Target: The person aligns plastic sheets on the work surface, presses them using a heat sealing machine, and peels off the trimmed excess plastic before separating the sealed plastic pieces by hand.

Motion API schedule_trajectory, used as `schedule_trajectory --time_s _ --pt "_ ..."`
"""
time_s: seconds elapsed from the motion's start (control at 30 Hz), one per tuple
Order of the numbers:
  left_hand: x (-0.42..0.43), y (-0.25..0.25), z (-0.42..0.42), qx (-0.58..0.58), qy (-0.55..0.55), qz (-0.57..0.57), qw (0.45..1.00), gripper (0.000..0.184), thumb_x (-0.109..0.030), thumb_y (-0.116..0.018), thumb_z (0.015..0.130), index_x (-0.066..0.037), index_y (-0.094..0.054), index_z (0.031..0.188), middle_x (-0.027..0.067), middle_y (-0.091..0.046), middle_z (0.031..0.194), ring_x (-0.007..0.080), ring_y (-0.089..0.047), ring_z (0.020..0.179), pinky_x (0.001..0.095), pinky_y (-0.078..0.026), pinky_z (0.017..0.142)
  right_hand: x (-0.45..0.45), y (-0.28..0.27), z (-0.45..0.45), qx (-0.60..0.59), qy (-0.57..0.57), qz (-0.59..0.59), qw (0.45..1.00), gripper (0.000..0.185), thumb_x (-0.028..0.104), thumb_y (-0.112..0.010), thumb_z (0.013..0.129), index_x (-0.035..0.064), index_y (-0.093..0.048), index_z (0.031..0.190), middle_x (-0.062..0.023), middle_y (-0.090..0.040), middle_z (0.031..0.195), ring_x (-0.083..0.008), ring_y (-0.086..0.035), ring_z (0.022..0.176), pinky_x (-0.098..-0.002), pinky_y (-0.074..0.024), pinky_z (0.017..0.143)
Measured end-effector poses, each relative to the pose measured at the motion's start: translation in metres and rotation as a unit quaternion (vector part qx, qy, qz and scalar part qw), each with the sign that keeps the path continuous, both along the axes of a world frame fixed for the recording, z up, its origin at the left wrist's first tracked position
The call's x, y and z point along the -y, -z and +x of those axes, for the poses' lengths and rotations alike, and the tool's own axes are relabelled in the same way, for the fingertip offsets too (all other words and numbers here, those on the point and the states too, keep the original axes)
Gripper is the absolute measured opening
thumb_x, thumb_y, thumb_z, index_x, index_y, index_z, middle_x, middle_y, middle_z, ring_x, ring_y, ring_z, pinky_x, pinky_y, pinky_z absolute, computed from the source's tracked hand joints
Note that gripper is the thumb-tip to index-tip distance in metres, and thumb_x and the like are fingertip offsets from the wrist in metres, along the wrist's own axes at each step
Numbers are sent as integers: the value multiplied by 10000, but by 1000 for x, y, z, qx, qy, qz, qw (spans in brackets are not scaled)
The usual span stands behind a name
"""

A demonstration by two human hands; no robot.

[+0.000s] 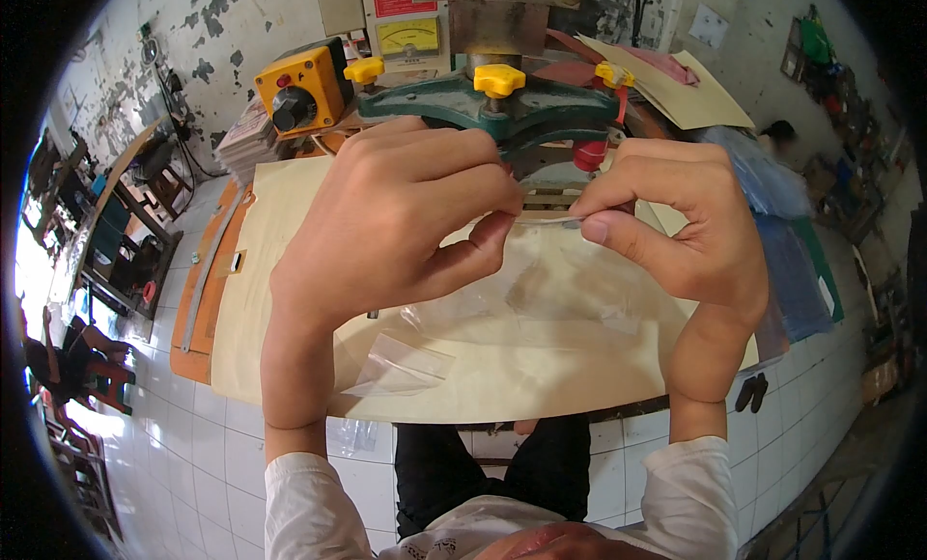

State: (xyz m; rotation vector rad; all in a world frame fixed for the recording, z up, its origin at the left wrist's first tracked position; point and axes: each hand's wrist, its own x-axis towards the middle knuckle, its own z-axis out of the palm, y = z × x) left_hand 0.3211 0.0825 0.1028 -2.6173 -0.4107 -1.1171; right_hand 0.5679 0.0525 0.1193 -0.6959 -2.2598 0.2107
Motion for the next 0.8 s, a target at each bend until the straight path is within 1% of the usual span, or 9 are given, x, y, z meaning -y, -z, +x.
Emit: schedule_trajectory --time_s 0.2,0.4,0.5,0.57,0.67,0.8 --pt "-2 1 1 1 13 8 1000 192 -4 -728 627 -74 -645 786 45 -606 748 230 -571 640 330 -419 560 -1 0 0 -1 -3 9 1000 109 -5 -697 697 -30 -694 803 -110 -649 718 -177 -599 628 -270 -448 586" --pt "1 -2 -4 -4 -24 5 1000 187 -3 -702 622 -69 -641 785 40 -592 735 228 -561 637 327 -416 558 -1 -1 2 1 -1 16 1000 96 -12 -695 708 -28 -693 802 -100 -642 708 -169 -587 622 -269 -439 583" --pt "1 -4 -7 -3 -27 -15 1000 164 0 -682 639 -62 -640 785 47 -600 744 230 -577 655 321 -429 568 -1 -1 3 -1 1 23 1000 88 -13 -694 713 -24 -692 800 -94 -637 703 -164 -580 619 -267 -434 582" --pt "2 -4 -8 30 -10 -57 998 142 0 -670 663 -54 -648 793 56 -611 758 235 -598 686 318 -448 596 -1 -1 3 -4 1 25 1000 86 -13 -694 715 -21 -692 800 -93 -634 702 -162 -577 617 -266 -431 581" --pt "-1 -4 -10 22 -10 -48 999 151 -3 -683 678 -48 -669 822 66 -621 772 240 -614 712 317 -462 625 -1 -1 2 -6 2 19 1000 87 -9 -697 717 -19 -693 803 -93 -636 707 -162 -578 620 -266 -432 584" --pt "-2 -3 -7 -3 13 -26 1000 178 -11 -700 685 -50 -687 858 68 -625 788 241 -611 713 326 -454 624 0 -1 0 -1 3 16 1000 87 -3 -699 718 -20 -692 803 -95 -638 713 -162 -580 627 -268 -435 588"
